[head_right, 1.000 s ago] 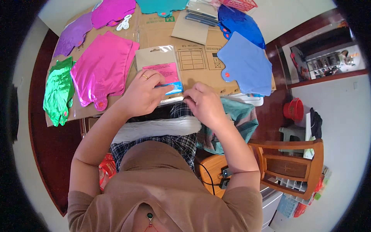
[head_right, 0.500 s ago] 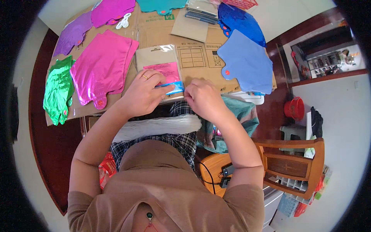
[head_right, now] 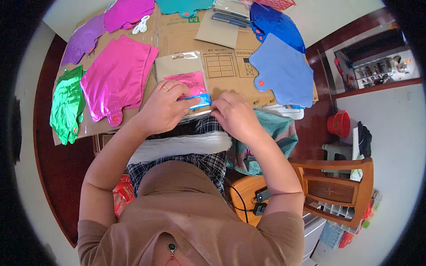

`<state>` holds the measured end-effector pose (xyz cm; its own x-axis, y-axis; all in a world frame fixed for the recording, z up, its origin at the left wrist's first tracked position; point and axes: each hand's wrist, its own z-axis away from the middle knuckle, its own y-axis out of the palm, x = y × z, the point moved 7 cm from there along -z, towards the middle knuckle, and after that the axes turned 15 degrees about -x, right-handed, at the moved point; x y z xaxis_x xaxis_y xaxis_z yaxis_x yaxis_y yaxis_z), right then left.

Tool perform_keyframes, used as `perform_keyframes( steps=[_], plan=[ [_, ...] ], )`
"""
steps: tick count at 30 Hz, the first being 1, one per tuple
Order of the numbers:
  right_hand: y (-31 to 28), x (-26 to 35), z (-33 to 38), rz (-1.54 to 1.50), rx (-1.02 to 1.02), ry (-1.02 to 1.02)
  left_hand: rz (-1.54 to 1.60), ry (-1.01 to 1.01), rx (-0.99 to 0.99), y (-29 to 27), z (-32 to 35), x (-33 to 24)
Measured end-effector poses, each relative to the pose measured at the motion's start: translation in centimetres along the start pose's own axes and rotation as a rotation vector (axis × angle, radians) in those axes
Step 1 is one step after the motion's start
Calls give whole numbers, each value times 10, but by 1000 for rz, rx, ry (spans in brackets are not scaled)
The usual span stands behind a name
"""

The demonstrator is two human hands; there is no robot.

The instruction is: Fold colorful star-shaped foil decorations and attach them to cardboard backings for packaging.

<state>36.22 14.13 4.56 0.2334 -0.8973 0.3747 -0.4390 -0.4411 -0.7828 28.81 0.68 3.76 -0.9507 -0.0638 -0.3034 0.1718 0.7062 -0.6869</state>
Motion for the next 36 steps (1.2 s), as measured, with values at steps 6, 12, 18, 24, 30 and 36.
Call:
perform_keyframes(
  steps=[6, 12, 18, 24, 30, 36],
  plan=[
    [4, 9, 1, 90, -21, -154, 6, 1, 9, 1, 0, -4],
    [3, 6, 2, 62, 4, -137, 19, -15, 16, 1, 1, -4],
    [3, 12, 13, 74, 0, -195, 25, -19, 10, 0, -1, -4],
    [3, 40, 37, -146, 180, -212, 31, -20, 15, 1, 2, -1],
    [-21, 26, 31, -140, -12, 46, 45, -17, 27, 2, 2, 1],
    [1, 5, 26, -48, -109, 78, 55, -15, 14, 3, 1, 0]
  ],
)
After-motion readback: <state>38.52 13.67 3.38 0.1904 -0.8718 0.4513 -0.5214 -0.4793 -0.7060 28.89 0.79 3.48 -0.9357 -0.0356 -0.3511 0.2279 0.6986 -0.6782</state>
